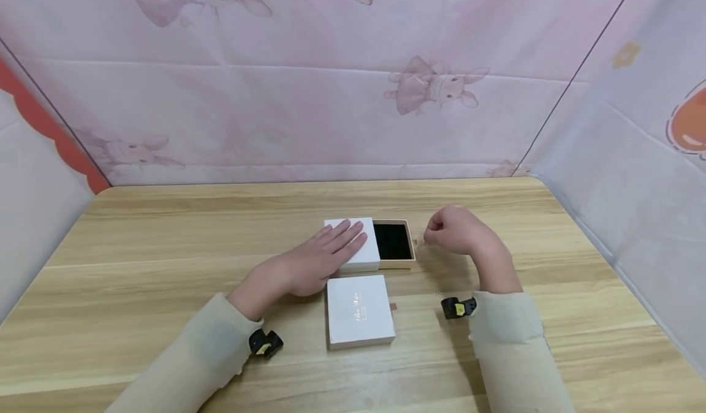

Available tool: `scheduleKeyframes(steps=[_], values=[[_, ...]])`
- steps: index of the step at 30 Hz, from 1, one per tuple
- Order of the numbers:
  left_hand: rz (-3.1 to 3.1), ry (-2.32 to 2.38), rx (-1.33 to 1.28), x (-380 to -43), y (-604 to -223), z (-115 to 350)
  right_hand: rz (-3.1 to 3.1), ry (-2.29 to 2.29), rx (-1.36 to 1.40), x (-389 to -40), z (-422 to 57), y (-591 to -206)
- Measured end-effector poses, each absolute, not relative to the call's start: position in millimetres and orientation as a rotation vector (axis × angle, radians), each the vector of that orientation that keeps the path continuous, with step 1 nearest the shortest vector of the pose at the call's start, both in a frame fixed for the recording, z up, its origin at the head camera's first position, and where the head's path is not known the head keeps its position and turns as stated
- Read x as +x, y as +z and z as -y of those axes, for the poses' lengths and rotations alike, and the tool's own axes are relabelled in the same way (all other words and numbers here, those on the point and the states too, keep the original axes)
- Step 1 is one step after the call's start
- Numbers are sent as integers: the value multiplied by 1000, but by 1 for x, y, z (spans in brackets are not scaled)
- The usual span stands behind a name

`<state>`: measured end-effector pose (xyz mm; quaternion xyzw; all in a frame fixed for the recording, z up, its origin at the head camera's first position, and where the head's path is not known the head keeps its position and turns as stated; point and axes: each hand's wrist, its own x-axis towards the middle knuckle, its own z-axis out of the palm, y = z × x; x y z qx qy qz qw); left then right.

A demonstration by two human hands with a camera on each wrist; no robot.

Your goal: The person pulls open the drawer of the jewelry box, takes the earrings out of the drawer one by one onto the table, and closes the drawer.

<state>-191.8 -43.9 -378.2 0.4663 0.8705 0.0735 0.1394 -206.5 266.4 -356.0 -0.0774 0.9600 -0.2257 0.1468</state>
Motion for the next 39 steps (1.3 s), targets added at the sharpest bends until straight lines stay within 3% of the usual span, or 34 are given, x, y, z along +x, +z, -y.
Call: scheduleKeyframes(steps=[39], values=[[-2517, 202, 1333, -191, -379, 44, -2586, -620, -45, -208, -272, -369]])
